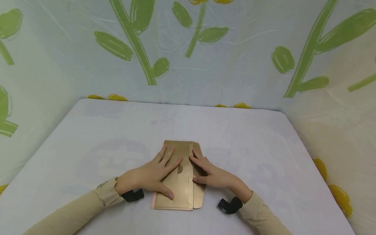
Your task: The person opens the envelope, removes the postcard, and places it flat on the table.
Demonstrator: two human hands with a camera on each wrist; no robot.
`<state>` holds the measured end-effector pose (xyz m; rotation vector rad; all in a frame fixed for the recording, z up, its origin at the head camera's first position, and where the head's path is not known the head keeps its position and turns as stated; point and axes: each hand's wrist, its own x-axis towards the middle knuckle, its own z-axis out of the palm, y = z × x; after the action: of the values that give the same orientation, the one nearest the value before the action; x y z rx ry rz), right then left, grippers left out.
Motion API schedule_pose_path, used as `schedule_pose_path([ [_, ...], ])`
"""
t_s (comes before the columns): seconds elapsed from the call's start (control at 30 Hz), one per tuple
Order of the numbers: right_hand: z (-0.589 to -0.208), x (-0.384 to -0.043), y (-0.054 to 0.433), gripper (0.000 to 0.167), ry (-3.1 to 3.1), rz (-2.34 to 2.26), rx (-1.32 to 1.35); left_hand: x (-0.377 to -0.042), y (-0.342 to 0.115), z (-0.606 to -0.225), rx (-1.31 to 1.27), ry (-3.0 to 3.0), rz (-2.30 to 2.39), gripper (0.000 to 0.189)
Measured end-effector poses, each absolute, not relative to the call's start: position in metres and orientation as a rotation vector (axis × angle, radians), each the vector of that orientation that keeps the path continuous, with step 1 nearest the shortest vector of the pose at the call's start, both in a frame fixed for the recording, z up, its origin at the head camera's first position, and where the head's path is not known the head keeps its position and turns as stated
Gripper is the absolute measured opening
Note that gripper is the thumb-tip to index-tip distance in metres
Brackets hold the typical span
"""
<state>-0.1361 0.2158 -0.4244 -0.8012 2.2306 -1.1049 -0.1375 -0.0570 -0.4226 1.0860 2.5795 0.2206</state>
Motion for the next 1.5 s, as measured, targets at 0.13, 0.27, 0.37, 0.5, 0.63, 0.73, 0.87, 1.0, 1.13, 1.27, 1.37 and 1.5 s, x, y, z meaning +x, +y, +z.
schedule_pose_path([
  [0.13, -0.425, -0.137, 0.216, 0.075, 2.225, -1.103, -0.83, -0.138, -0.057, -0.422, 1.077, 2.575, 0.226, 0.12],
  [0.27, -0.426, -0.137, 0.215, 0.073, 2.245, -1.081, -0.856, -0.138, -0.056, -0.422, 1.071, 2.573, 0.227, 0.121],
  [0.37, -0.426, -0.137, 0.215, 0.073, 2.271, -1.061, -0.862, -0.139, -0.055, -0.422, 1.082, 2.578, 0.212, 0.121],
  [0.5, -0.428, -0.136, 0.213, 0.074, 2.297, -1.048, -0.867, -0.141, -0.05, -0.423, 1.064, 2.59, 0.206, 0.116],
  [0.63, -0.431, -0.136, 0.213, 0.075, 2.303, -1.047, -0.875, -0.144, -0.041, -0.42, 1.032, 2.623, 0.191, 0.091],
  [0.73, -0.432, -0.135, 0.213, 0.075, 2.306, -1.05, -0.876, -0.147, -0.032, -0.415, 1.035, 2.7, 0.114, 0.066],
  [0.87, -0.432, -0.135, 0.213, 0.075, 2.303, -1.05, -0.875, -0.15, -0.024, -0.411, 1.031, 2.796, -0.015, 0.05],
  [1.0, -0.431, -0.134, 0.212, 0.076, 2.301, -1.044, -0.881, -0.149, -0.019, -0.406, 0.999, 2.816, -0.088, 0.051],
  [1.13, -0.43, -0.133, 0.212, 0.076, 2.304, -1.039, -0.88, -0.148, -0.017, -0.402, 0.977, 2.814, -0.136, 0.054],
  [1.27, -0.43, -0.133, 0.213, 0.077, 2.305, -1.043, -0.882, -0.147, -0.016, -0.4, 0.983, 2.813, -0.144, 0.061],
  [1.37, -0.43, -0.133, 0.214, 0.079, 2.31, -1.045, -0.883, -0.147, -0.015, -0.401, 1.007, 2.817, -0.144, 0.066],
  [1.5, -0.429, -0.133, 0.214, 0.081, 2.321, -1.038, -0.871, -0.146, -0.013, -0.404, 1.029, 2.84, -0.152, 0.07],
])
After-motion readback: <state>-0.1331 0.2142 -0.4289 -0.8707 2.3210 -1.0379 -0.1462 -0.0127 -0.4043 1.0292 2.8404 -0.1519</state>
